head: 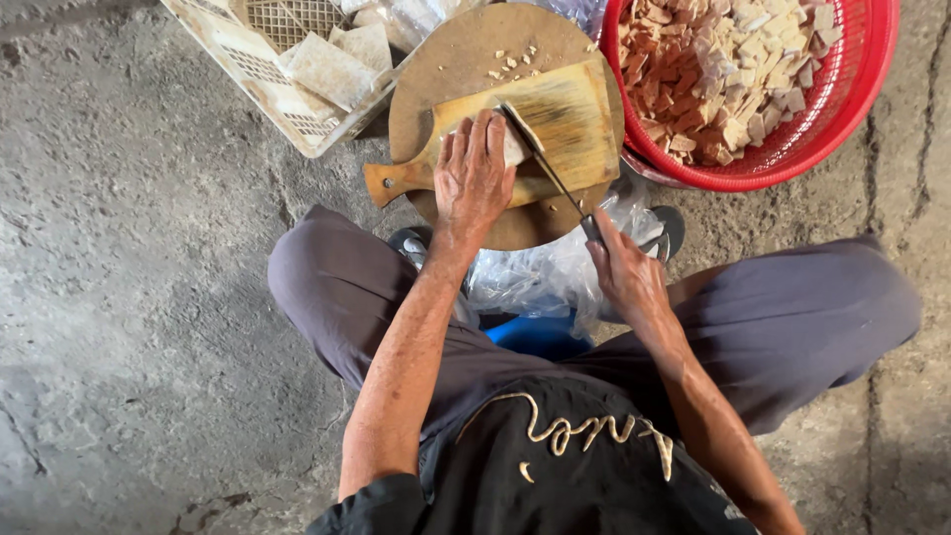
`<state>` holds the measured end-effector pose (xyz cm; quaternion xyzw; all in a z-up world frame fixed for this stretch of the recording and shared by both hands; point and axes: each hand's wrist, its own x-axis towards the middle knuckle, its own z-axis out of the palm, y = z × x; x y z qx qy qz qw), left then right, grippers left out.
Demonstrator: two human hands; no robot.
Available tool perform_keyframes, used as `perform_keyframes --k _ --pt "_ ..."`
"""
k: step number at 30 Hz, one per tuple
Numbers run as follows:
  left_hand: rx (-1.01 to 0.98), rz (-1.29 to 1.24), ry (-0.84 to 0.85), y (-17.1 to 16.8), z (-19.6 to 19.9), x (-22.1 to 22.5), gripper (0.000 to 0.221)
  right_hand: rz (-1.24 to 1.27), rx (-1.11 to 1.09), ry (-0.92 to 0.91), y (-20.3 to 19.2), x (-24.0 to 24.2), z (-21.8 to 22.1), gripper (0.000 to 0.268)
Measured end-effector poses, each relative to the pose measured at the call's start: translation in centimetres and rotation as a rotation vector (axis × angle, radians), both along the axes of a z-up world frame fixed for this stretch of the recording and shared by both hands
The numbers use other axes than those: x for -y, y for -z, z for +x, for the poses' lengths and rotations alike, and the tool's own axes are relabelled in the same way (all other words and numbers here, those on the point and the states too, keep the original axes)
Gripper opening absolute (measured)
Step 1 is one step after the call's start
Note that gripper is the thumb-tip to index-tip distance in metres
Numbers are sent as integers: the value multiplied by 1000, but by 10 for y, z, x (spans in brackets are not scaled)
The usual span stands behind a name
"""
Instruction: The person sits on the floor and repeatedly slices rectangular blocks of a white food item on a wooden cutting board using a knife. Sliced pieces are transferred into a red basket. The person retrieves new blocks from a nearby white crate and continues slicing.
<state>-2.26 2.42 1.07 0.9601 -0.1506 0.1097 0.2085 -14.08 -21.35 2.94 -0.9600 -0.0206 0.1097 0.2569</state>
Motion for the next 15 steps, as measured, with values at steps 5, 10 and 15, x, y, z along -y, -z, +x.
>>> perform_keyframes --k 5,10,15 --pt "6 6 -17 9 -2 0 67 61 135 -1 -4 5 -15 54" --pt "27 51 -33 14 1 2 66 -35 1 -72 -23 1 -5 54" --pt "-24 19 -5 11 0 1 73 -28 57 -85 -9 -24 30 50"
